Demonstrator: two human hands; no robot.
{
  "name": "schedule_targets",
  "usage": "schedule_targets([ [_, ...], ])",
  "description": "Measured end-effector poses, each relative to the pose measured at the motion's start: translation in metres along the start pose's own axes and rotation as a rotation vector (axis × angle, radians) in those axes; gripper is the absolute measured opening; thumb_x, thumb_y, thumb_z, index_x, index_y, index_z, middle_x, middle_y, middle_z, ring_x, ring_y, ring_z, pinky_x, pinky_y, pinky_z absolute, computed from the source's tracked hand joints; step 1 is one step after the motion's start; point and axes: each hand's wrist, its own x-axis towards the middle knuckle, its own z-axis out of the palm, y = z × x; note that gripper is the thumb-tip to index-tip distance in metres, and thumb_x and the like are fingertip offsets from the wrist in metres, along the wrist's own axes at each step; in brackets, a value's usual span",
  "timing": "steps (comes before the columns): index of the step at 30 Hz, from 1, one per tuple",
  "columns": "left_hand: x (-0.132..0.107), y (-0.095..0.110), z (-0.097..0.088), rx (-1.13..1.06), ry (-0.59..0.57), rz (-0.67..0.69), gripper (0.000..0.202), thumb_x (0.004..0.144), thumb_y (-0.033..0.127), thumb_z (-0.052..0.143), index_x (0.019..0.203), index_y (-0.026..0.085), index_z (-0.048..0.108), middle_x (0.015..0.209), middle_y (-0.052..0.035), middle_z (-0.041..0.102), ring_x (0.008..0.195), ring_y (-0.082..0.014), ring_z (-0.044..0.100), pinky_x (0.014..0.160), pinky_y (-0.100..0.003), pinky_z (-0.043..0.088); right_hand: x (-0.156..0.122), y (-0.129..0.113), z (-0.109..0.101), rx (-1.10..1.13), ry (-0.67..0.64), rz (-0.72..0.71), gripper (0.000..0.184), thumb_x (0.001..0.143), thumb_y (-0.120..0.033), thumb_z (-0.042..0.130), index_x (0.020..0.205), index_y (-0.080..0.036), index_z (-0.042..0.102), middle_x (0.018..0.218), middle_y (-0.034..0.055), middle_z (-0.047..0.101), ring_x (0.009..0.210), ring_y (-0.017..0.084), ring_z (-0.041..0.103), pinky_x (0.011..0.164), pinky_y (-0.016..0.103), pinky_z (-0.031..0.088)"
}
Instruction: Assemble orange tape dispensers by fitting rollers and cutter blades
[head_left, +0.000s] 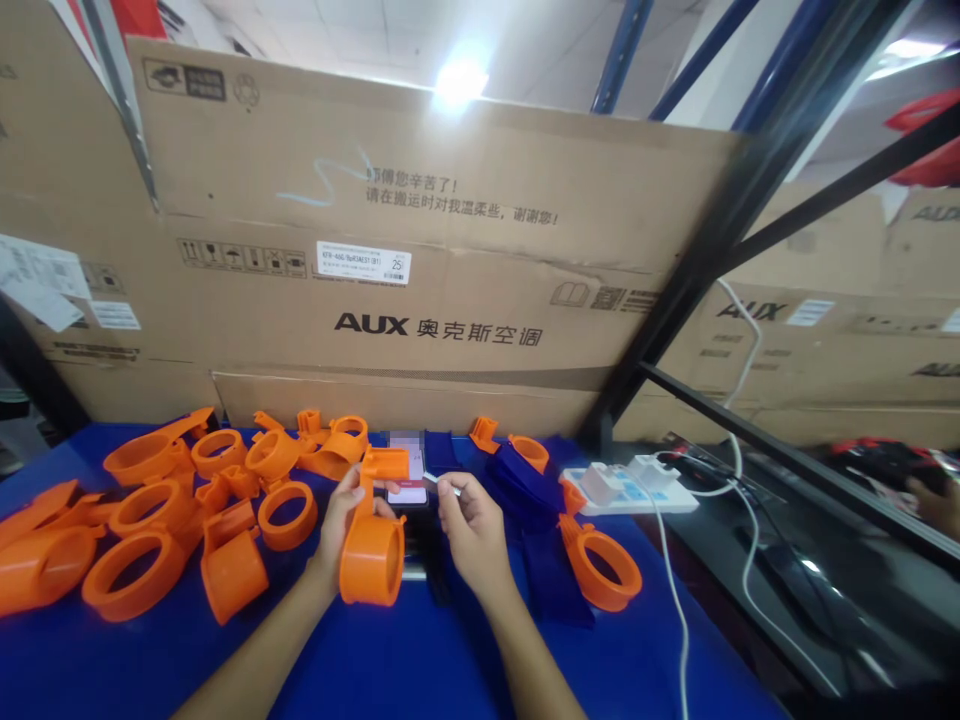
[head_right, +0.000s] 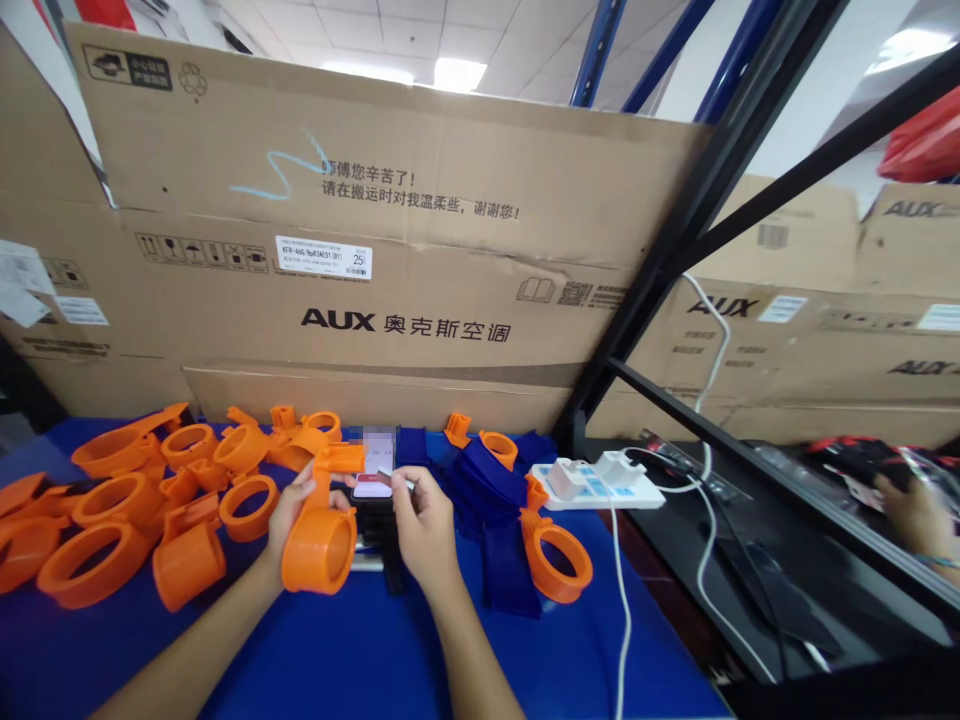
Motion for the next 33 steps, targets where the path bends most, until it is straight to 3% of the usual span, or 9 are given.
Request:
schedule_targets([
  [6, -0.002, -0.007, 0.0, 0.132, -0.082, -0.031, 0.051, 0.081, 0.043, 0.071, 0.124, 0.018, 0.059, 0.098, -0.0121, 0.078, 0.059, -0.0231, 0.074, 0.054, -0.031, 0.055, 0.006, -0.006, -0.004, 0.175, 0.074, 0.043, 0.032, 0.092, -0.049, 0.069, 0.102, -0.019, 0.071, 0.073, 0.0006, 0.061, 0.06, 0.013, 0.052, 0.052, 0.024, 0.04],
  [13, -0.004, -0.004, 0.005, 0.17, -0.046, 0.005, 0.056, 0.08, 0.044, 0.075, 0.126, 0.02, 0.056, 0.097, -0.0081, 0.075, 0.054, -0.0173, 0.069, 0.046, -0.024, 0.047, 0.004, -0.006, -0.003, 0.161, 0.047, 0.031, 0.032, 0.093, -0.049, 0.069, 0.1, -0.018, 0.072, 0.067, -0.0015, 0.056, 0.055, 0.012, 0.046, 0.049, 0.023, 0.037],
  [22, -0.004, 0.0, 0.004, 0.259, -0.066, -0.053, 0.057, 0.084, 0.05, 0.072, 0.127, 0.018, 0.055, 0.06, -0.0027, 0.071, 0.042, -0.0161, 0.061, 0.043, -0.021, 0.039, 0.003, -0.004, -0.005, 0.115, 0.015, 0.007, 0.029, 0.096, -0.049, 0.064, 0.096, -0.02, 0.066, 0.068, -0.0023, 0.056, 0.06, 0.014, 0.05, 0.056, 0.024, 0.042],
  [27, -0.005, 0.002, 0.008, 0.316, -0.001, -0.07, 0.056, 0.087, 0.049, 0.07, 0.13, 0.016, 0.056, 0.055, -0.0014, 0.069, 0.041, -0.0165, 0.061, 0.045, -0.023, 0.043, 0.002, -0.006, -0.005, 0.042, -0.019, -0.007, 0.027, 0.096, -0.046, 0.063, 0.093, -0.02, 0.067, 0.07, -0.002, 0.057, 0.064, 0.015, 0.053, 0.059, 0.025, 0.043],
  [33, -0.005, 0.003, 0.008, 0.315, -0.009, -0.102, 0.064, 0.083, 0.049, 0.075, 0.133, 0.012, 0.062, 0.05, 0.0002, 0.065, 0.038, -0.0149, 0.055, 0.043, -0.023, 0.041, 0.002, -0.007, -0.005, 0.034, -0.038, -0.013, 0.029, 0.098, -0.048, 0.06, 0.09, -0.021, 0.065, 0.066, -0.003, 0.055, 0.063, 0.016, 0.053, 0.059, 0.025, 0.043],
])
